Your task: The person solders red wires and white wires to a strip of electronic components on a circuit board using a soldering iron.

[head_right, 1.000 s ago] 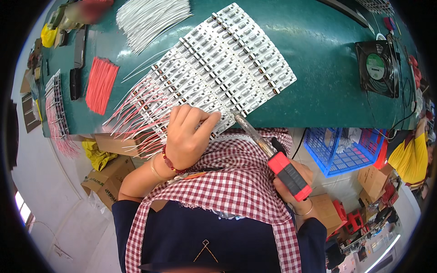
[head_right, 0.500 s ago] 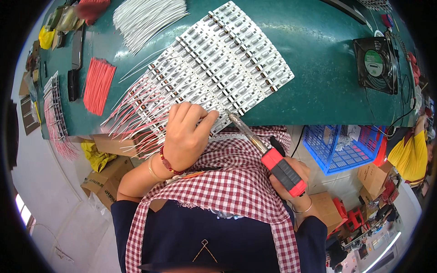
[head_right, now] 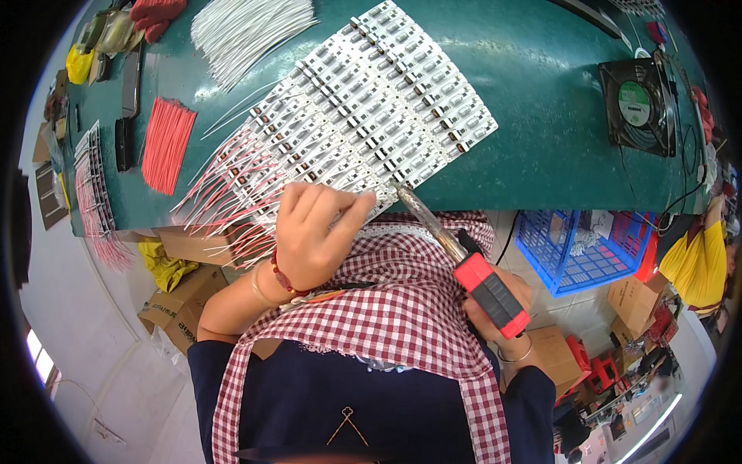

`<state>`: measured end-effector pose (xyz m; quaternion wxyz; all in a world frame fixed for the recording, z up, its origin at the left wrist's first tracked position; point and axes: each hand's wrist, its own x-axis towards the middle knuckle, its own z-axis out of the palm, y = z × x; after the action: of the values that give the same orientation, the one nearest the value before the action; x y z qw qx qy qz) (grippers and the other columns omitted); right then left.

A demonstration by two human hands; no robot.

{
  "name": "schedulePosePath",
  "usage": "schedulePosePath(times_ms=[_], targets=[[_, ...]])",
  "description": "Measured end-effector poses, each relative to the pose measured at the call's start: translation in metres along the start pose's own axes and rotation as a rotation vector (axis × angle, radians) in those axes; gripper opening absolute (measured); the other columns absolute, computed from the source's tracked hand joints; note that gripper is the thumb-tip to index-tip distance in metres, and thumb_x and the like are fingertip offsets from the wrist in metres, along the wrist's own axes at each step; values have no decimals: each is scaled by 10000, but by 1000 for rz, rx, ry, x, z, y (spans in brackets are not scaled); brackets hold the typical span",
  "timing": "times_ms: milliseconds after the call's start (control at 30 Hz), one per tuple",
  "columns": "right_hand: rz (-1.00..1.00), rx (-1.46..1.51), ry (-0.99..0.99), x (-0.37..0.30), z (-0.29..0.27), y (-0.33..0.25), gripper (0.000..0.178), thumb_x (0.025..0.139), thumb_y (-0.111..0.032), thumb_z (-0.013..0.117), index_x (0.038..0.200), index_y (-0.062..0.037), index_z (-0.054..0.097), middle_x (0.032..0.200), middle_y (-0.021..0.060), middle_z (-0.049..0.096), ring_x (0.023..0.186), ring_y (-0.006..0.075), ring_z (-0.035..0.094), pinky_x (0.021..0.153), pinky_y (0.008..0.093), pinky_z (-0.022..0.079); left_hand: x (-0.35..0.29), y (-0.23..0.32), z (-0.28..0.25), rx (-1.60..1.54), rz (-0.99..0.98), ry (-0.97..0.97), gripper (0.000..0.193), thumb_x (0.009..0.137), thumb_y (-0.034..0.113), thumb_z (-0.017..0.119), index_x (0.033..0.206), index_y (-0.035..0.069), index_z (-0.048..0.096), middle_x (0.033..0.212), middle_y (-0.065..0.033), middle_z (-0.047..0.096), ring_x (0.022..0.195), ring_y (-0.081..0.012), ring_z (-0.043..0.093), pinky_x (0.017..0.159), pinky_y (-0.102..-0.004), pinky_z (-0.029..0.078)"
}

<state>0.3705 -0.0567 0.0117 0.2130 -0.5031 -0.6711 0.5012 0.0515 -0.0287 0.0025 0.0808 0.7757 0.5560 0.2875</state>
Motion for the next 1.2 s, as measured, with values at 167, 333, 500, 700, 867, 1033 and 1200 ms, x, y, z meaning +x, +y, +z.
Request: schedulePosePath(times_ms=[167, 333, 500, 700, 867, 1033, 1200], targets=[[-53, -85, -16, -6, -3, 9, 300, 796, -179, 722, 989, 47, 680, 847, 153, 697, 693, 306, 690, 636, 371, 540, -7, 5, 5, -21, 11, -39, 251, 717, 42, 661, 961, 18, 713, 775, -25, 550, 690, -180, 536, 689, -336, 401], [23, -33, -40, 0, -5, 1, 264, 766, -153, 716, 948, 34, 681, 831, 150, 691, 679, 295, 684, 622, 366, 534, -5, 6, 7, -9, 5, -42, 249, 717, 31, 664, 961, 17, 713, 760, -26, 536, 684, -183, 530, 685, -339, 398], [-42, -27, -31, 2, -4, 5, 252, 749, -157, 723, 912, 27, 669, 790, 133, 674, 645, 285, 664, 604, 357, 522, -4, 9, 8, -6, -12, -48, 249, 713, 16, 666, 957, 16, 711, 746, -29, 517, 683, -185, 528, 680, -345, 393], [-101, -109, -35, 2, -3, 7, 245, 743, -168, 731, 885, 17, 658, 757, 118, 655, 628, 284, 648, 591, 357, 510, -4, 8, 11, -4, -18, -47, 246, 708, 5, 663, 950, 14, 707, 737, -30, 498, 683, -187, 524, 682, -344, 391], [51, 9, -29, -7, -3, 5, 310, 775, -190, 734, 973, 40, 668, 790, 128, 678, 642, 277, 666, 604, 351, 518, -6, 8, 11, -3, -30, -61, 245, 706, -9, 647, 944, 20, 701, 737, -35, 487, 679, -190, 516, 685, -343, 387], [-20, -23, -35, -7, -3, 10, 343, 795, -209, 737, 1012, 47, 666, 806, 132, 689, 661, 275, 682, 620, 352, 528, -5, 10, 11, 12, -37, -85, 243, 707, -9, 643, 942, 24, 696, 743, -35, 488, 682, -191, 514, 684, -342, 383], [-7, 34, 1, -10, -2, 21, 315, 811, -202, 727, 1006, 39, 673, 777, 119, 674, 647, 276, 669, 603, 344, 518, -3, 11, 8, 32, -59, -105, 228, 712, 1, 646, 931, 40, 694, 747, -28, 497, 695, -191, 520, 692, -340, 379]])
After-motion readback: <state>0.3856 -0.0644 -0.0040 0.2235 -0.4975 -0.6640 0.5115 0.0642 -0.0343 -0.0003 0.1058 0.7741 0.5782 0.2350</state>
